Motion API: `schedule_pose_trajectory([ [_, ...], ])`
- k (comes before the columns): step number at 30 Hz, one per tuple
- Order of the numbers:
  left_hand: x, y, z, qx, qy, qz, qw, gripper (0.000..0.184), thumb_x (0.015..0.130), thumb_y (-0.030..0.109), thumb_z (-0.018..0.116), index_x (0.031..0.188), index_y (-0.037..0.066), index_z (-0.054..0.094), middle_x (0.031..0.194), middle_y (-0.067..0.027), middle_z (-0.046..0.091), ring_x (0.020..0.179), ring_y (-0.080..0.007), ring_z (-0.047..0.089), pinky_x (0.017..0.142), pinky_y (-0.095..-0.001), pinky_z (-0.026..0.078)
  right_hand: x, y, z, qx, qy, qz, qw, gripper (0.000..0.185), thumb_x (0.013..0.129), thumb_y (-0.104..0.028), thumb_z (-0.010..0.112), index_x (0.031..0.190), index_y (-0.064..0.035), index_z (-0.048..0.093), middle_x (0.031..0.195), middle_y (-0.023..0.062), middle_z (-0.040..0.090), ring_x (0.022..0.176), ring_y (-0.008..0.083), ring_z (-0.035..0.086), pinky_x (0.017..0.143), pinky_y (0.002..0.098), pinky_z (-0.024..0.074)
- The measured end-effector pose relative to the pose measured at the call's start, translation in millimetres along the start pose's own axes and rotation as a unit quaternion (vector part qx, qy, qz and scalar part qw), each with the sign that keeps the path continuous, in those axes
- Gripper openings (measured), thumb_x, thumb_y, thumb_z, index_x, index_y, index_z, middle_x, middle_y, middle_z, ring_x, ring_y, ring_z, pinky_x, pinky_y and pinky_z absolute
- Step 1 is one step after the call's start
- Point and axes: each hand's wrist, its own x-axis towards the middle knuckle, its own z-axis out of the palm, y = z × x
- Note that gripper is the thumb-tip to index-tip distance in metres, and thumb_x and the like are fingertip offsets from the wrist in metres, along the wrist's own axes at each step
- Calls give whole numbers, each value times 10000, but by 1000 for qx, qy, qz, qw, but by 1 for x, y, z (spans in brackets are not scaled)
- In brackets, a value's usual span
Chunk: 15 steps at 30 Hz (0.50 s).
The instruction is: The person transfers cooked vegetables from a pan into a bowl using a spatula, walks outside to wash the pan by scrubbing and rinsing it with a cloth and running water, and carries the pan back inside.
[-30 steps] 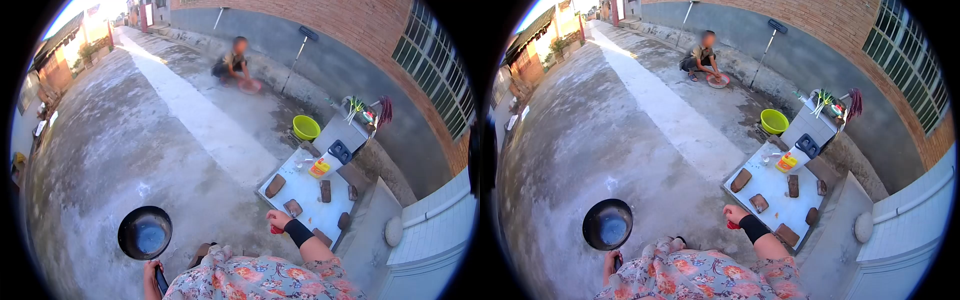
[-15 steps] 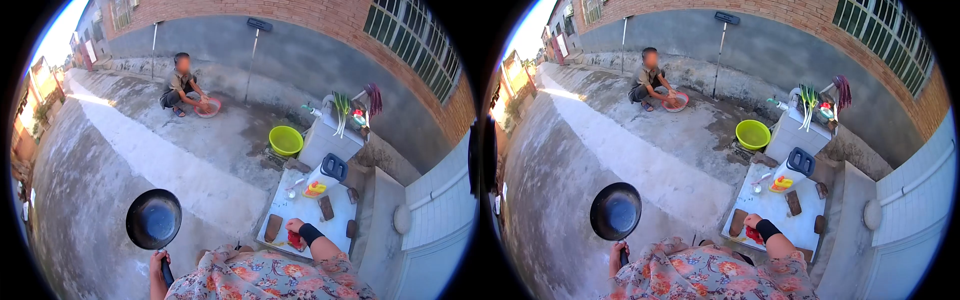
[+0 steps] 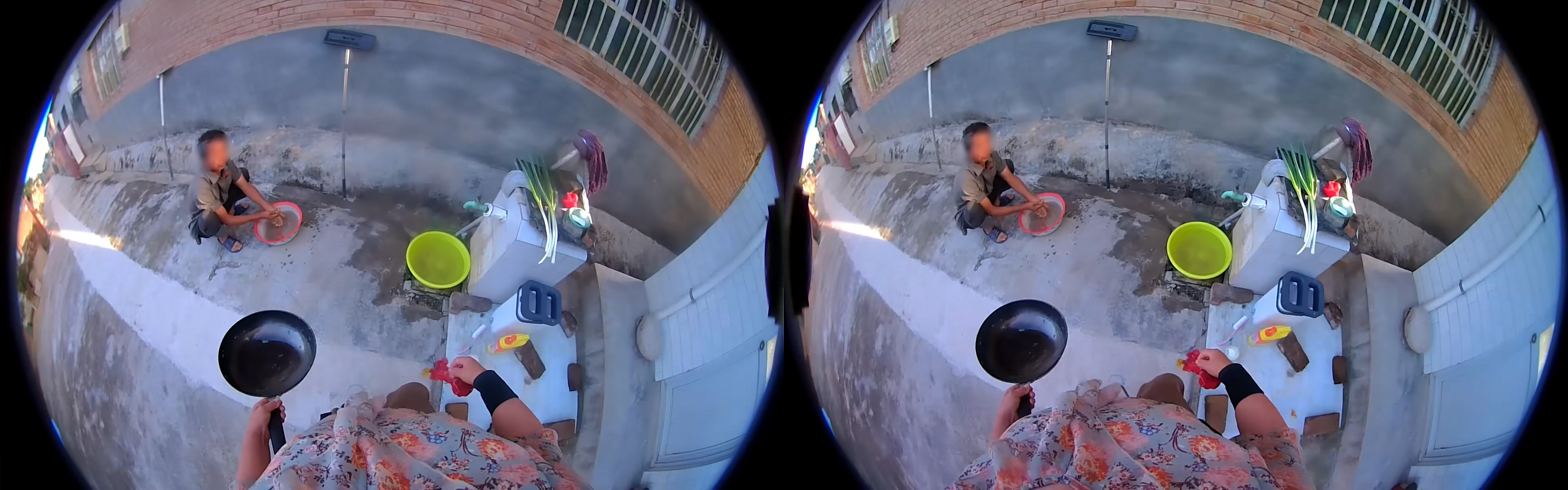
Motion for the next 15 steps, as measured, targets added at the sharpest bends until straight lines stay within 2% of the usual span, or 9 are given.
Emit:
schedule_pose_trajectory([
  [2,46,37,32,27,-42,-2,999,66,754,20,512,720,22,456,603,-95,514,486,-177,509,452,-264,448,14,9,-16,-1,29,0,1000,156,754,-170,583,821,-30,601,698,62,601,625,126,563,600,262,451],
  [4,96,71,74,51,-74,7,996,41,759,20,506,734,20,473,611,-91,522,496,-173,513,469,-264,448,48,19,-40,94,59,68,991,161,745,-177,589,809,-30,605,703,58,600,634,131,556,607,264,448],
  [7,153,105,151,70,-114,25,991,35,779,44,508,777,16,488,637,-85,542,536,-169,541,488,-267,456,102,23,-90,61,88,59,993,162,738,-176,591,800,-27,605,692,53,595,635,133,552,606,265,447],
  [9,196,123,196,57,-143,2,988,45,774,34,520,778,13,481,641,-91,535,531,-173,534,482,-262,453,140,25,-119,105,143,63,982,161,728,-166,593,792,-19,600,673,52,587,609,131,545,585,265,442],
  [11,228,143,244,58,-173,-20,983,69,771,29,532,788,12,467,638,-96,523,518,-175,521,471,-259,447,171,14,-151,115,145,68,980,156,724,-165,594,775,-18,596,661,54,584,596,127,540,572,265,444],
  [13,257,155,286,70,-204,-35,976,102,779,41,534,814,12,442,643,-94,517,509,-165,506,457,-265,435,198,14,-180,77,167,78,980,151,722,-162,592,757,-15,592,642,56,579,583,125,537,559,265,441],
  [15,284,163,322,134,-235,-31,962,70,786,49,522,793,17,460,658,-84,516,518,-153,506,444,-257,429,219,6,-211,85,194,92,973,195,700,-197,581,692,-3,597,594,90,581,552,185,562,554,300,447],
])
